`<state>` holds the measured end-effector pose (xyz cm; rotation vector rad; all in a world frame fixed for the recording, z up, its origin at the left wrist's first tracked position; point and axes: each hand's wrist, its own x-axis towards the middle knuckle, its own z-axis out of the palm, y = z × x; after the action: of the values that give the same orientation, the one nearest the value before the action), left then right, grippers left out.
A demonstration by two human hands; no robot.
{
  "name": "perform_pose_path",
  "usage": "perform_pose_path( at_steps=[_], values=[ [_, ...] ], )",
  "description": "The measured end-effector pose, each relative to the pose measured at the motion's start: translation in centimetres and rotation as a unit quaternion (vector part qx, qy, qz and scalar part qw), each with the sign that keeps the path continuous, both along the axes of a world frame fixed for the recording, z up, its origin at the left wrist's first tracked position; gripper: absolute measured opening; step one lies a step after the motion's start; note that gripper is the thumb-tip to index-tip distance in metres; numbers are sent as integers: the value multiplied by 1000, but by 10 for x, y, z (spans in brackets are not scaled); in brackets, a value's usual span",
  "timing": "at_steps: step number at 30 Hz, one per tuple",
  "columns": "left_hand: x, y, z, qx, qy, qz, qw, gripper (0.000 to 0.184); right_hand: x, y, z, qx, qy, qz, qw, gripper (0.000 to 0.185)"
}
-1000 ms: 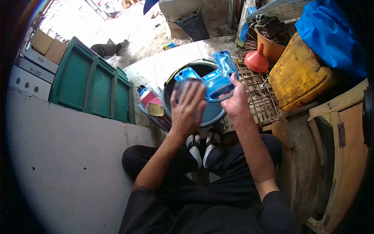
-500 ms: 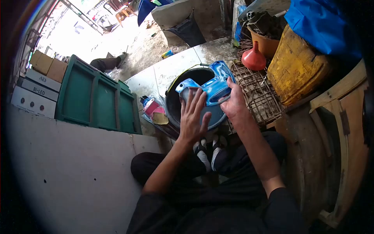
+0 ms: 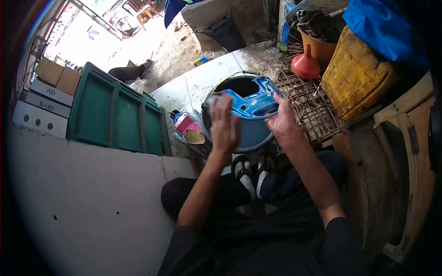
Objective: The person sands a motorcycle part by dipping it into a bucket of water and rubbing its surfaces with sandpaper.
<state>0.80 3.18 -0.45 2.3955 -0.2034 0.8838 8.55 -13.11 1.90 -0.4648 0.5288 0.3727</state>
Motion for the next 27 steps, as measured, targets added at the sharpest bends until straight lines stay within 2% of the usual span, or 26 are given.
perform_pose_path(
  at_steps=[2, 4, 6, 8, 11, 14, 16, 18, 20, 22, 24, 26, 27],
  values=[
    [-22, -27, 11, 17, 8, -116, 993, 56, 12, -3, -34, 42, -1, 25, 999, 35],
    [-20, -18, 15, 100, -6, -115, 988, 54, 11, 1, -33, 51, -3, 37, 998, 34],
    [4, 7, 6, -7, 10, -28, 1000, 55, 3, 4, -19, 41, -27, 11, 999, 32],
    [7, 10, 5, 7, -8, 61, 998, 52, -1, 5, -13, 52, -17, 18, 998, 32],
    [-18, -26, 5, 25, -16, -101, 994, 54, 4, 2, -17, 22, 11, 2, 1000, 29],
    [-10, -11, 6, 68, 27, -65, 995, 53, 1, 0, -15, 12, -25, -2, 1000, 27],
    [0, -6, 10, -36, 27, 51, 998, 45, -5, 2, -5, 26, -19, -19, 999, 27],
    [-9, -15, -1, 0, -5, -40, 999, 47, -5, 4, -5, 12, -16, -31, 999, 28],
    [-29, -40, 7, 6, 23, -75, 997, 52, -4, 4, -4, 10, -19, -29, 999, 28],
    [-17, -24, 8, 43, 22, -33, 998, 48, -9, 2, -6, 3, -18, -24, 1000, 30],
    [-6, -20, 9, 4, 47, 87, 995, 39, -10, 6, 3, -9, -12, -47, 999, 30],
    [-12, -27, 4, -8, 21, 26, 999, 37, -11, 7, 18, -20, 3, -72, 997, 30],
    [-23, -38, 11, 10, 28, -8, 1000, 37, -7, 3, 4, -3, -28, -53, 998, 31]
  ],
)
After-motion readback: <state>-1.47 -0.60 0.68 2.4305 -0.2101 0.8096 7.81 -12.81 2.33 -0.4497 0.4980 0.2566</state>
